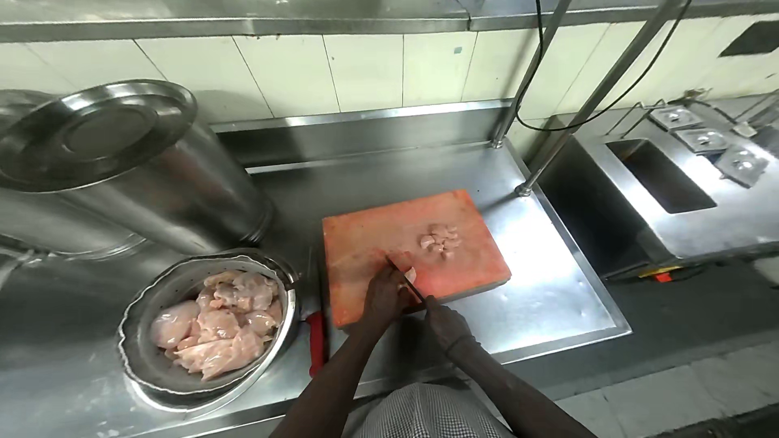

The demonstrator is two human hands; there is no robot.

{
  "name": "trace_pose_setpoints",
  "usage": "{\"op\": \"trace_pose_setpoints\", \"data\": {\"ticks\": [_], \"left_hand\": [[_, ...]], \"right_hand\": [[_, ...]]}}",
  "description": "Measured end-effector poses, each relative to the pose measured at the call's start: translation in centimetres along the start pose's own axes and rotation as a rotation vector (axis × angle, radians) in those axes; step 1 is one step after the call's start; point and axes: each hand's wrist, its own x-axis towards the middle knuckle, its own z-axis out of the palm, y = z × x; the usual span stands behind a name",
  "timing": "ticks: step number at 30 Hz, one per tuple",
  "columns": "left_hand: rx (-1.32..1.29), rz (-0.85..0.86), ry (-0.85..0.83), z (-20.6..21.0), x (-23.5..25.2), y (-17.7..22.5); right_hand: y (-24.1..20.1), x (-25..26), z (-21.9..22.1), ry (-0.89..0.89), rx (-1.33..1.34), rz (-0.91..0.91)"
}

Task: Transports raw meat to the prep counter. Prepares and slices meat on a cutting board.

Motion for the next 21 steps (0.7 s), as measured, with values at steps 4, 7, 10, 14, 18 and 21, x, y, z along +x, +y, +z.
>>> {"op": "trace_pose_setpoints", "data": {"ticks": [4, 7, 10, 14, 18, 21], "left_hand": [[-0.014, -0.006, 0.099, 0.6, -0.4, -0.2], [-0.023, -0.006, 0.138, 0.4, -1.3, -0.3], [-0.071, 0.037, 0.152, -0.2, -2.5, -1.4], [-0.112, 0.056, 0.175, -0.3, -3.3, -2.2], [-0.113, 0.045, 0.116, -0.5, -2.8, -2.0], [-0.109, 0.034, 0.093, -0.5, -2.6, -2.1]], "right_hand": [[2.3, -1.6, 1.4, -0.031, -0.014, 0.014], [4.8, -4.2, 2.6, -0.070, -0.055, 0.051], [5.4, -5.5, 2.2, -0.096, -0.069, 0.053], [3.5, -5.1, 0.8, -0.027, -0.043, -0.004], [1.3, -4.4, 0.1, -0.072, -0.084, -0.012], [0.5, -3.8, -0.1, -0.078, -0.115, -0.011]]}}
